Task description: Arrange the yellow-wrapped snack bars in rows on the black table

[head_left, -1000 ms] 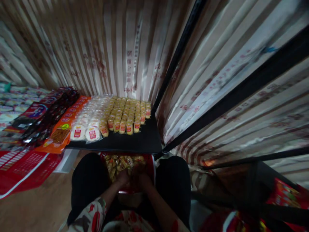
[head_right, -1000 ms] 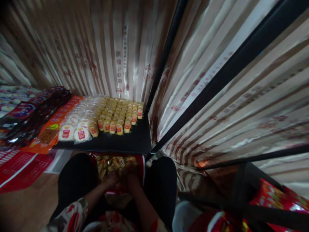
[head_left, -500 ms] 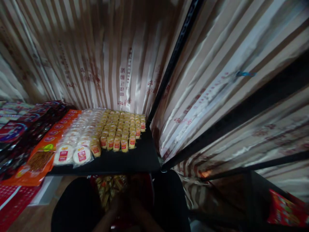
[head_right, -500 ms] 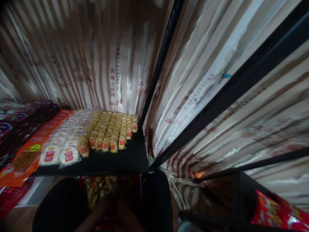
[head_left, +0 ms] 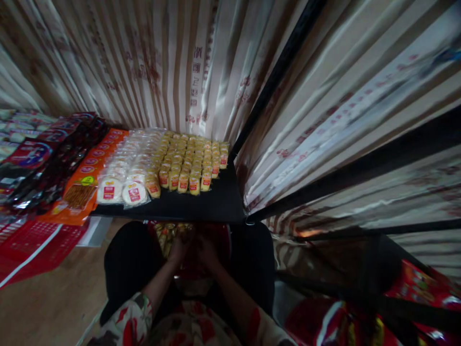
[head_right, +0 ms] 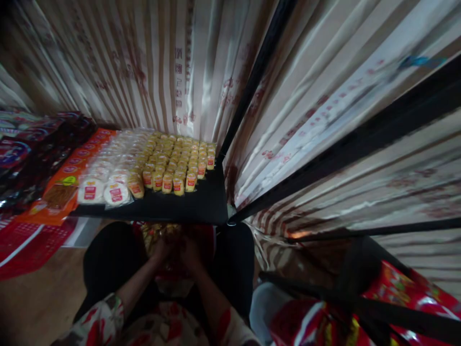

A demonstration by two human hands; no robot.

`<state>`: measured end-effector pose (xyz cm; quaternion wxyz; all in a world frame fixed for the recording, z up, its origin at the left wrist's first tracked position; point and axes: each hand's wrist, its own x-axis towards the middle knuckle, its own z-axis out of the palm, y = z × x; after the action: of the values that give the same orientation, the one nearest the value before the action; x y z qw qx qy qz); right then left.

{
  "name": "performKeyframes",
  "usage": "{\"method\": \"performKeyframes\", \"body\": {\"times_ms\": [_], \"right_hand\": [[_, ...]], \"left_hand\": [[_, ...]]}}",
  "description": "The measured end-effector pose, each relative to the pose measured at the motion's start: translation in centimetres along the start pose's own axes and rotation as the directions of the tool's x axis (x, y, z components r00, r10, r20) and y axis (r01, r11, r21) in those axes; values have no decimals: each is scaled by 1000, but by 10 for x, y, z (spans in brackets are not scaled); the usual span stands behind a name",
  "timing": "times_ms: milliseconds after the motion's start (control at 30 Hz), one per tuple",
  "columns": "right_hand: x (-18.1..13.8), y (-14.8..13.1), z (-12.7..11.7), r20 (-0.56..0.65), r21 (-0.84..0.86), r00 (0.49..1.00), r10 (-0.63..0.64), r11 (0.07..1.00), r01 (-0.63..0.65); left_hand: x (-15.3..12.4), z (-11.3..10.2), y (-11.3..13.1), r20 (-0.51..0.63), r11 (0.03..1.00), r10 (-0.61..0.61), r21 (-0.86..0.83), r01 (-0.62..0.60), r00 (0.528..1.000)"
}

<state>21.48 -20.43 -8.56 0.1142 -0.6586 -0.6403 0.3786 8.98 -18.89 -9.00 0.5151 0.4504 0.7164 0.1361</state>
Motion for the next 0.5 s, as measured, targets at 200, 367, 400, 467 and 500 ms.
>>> {"method": "performKeyframes", "body": {"times_ms": [200, 367, 400, 467, 500], "right_hand": [[-5, 4, -1, -16, 276, 1000, 15, 961, -10], [-9, 5, -4, 5, 460, 994, -106, 883, 91], [-10, 4, -6, 19, 483, 994, -111, 871, 88], [-14, -1, -14, 37, 515, 993, -114, 854, 79], [-15, -3, -19, 36, 520, 993, -115, 850, 80]], "left_hand": [[-15, -1, 6, -133, 970, -6, -240, -27, 991], [-36, -10, 11, -89, 808, -68, -589, 3, 994], [-40, -13, 13, -76, 770, -67, -638, 3, 995], [-46, -20, 17, -63, 741, -36, -671, -16, 997], [-50, -24, 20, -56, 735, -14, -677, -28, 998]]}}
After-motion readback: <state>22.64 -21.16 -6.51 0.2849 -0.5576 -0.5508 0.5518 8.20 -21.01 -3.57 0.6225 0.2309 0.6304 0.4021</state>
